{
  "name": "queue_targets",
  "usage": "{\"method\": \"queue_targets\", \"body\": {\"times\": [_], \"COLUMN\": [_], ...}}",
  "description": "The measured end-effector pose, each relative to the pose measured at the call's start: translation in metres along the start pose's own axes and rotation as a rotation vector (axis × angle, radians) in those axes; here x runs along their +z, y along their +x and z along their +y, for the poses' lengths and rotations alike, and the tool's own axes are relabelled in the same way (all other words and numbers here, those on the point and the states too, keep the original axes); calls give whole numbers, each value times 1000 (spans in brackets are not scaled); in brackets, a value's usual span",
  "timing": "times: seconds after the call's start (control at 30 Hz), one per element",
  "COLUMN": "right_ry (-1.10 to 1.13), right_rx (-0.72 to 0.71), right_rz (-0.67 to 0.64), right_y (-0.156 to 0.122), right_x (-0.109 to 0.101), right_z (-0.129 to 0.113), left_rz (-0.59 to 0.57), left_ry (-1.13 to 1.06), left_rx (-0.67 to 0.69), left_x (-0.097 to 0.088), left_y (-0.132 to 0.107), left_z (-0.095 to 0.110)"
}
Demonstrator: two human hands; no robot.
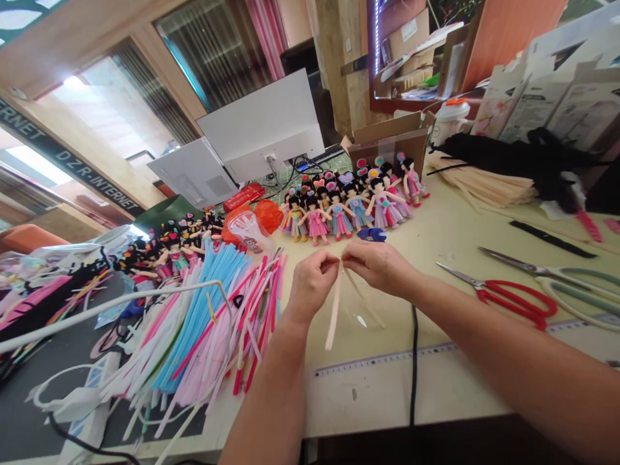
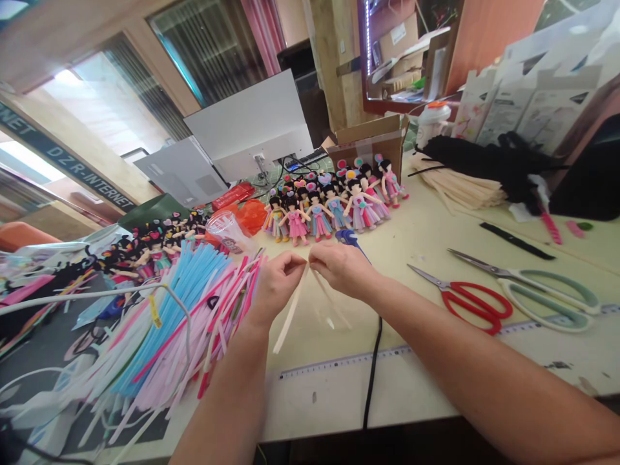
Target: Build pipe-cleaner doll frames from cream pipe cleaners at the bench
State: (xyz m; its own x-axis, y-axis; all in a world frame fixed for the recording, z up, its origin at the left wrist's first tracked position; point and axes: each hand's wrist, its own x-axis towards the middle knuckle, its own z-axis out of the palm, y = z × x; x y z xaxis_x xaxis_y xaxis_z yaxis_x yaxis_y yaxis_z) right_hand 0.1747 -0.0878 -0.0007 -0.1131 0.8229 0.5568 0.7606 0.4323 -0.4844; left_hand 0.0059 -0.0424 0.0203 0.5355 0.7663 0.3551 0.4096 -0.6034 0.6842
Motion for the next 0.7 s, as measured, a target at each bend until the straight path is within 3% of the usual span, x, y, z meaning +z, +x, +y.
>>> {"method": "queue_targets", "body": {"times": [0.27, 0.57, 0.7], "right_ry": [285, 400, 329], "right_rx": [107, 105, 59], "right_rz": [127, 201, 223], "right_y": [2, 2, 1], "right_x": [1, 9, 8], "right_z": [-9, -4, -3], "left_rz": [-15, -31, -33], "left_ry": [-243, -448, -568], "left_rx": [-143, -292, -322], "left_x": [-4, -1, 3], "left_y": [1, 4, 5], "left_z": [9, 10, 6]}}
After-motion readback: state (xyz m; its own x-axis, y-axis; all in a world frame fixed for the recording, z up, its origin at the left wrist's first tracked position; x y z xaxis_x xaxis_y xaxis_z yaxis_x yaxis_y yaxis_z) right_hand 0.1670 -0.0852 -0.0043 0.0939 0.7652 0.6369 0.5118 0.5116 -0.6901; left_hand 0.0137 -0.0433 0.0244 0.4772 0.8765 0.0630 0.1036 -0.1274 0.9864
